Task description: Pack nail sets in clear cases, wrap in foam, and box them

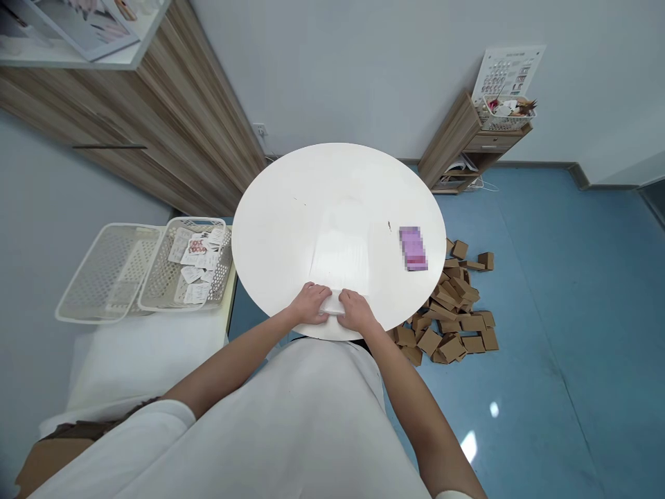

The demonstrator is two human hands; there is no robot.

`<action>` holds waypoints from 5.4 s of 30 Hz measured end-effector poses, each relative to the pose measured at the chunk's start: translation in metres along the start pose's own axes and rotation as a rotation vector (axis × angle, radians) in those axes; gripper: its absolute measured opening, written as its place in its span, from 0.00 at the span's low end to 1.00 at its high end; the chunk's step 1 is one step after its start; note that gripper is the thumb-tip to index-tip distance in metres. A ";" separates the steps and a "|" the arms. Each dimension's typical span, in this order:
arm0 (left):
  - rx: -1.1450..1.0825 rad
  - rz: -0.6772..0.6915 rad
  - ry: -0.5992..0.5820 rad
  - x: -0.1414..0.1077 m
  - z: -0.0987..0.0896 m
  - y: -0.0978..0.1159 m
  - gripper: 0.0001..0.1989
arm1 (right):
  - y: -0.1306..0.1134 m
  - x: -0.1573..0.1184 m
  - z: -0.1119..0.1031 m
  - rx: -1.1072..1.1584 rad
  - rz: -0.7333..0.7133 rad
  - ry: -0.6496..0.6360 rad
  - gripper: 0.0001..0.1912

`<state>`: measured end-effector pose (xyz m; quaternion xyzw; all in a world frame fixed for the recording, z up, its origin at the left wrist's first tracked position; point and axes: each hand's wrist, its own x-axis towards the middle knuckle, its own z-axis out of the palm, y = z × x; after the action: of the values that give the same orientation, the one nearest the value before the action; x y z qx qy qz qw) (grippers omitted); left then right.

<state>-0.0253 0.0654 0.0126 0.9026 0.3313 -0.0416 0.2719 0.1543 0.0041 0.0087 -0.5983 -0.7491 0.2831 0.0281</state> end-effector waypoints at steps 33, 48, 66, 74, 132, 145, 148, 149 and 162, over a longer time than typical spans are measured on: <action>-0.188 -0.734 0.069 -0.012 0.001 -0.031 0.11 | 0.039 0.032 -0.002 0.451 0.582 0.400 0.26; 0.022 -0.117 0.015 0.001 -0.001 -0.004 0.26 | 0.006 0.025 -0.006 -0.119 -0.111 -0.020 0.25; -0.478 -0.367 -0.034 -0.009 -0.021 -0.048 0.19 | 0.025 0.042 -0.036 0.426 0.216 -0.138 0.19; -0.417 -0.616 0.080 -0.009 -0.012 -0.061 0.07 | 0.045 0.048 -0.021 0.510 0.425 0.111 0.14; 0.196 -0.164 0.186 -0.005 0.015 -0.005 0.29 | 0.013 0.050 -0.001 0.812 0.759 0.350 0.40; 0.116 -0.167 0.135 -0.004 0.029 0.006 0.38 | 0.020 0.051 -0.007 0.868 0.780 0.345 0.19; 0.067 -0.178 0.126 -0.002 0.031 0.008 0.38 | 0.022 0.053 -0.011 0.945 0.772 0.288 0.12; 0.058 -0.173 0.120 -0.001 0.031 0.009 0.38 | 0.022 0.052 -0.012 0.963 0.768 0.278 0.11; -0.122 -0.033 0.165 -0.007 0.022 0.010 0.45 | -0.014 0.059 -0.031 1.279 0.681 0.131 0.08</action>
<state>-0.0220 0.0431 0.0003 0.8791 0.3691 0.0488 0.2975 0.1374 0.0687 0.0232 -0.6805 -0.2063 0.6222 0.3274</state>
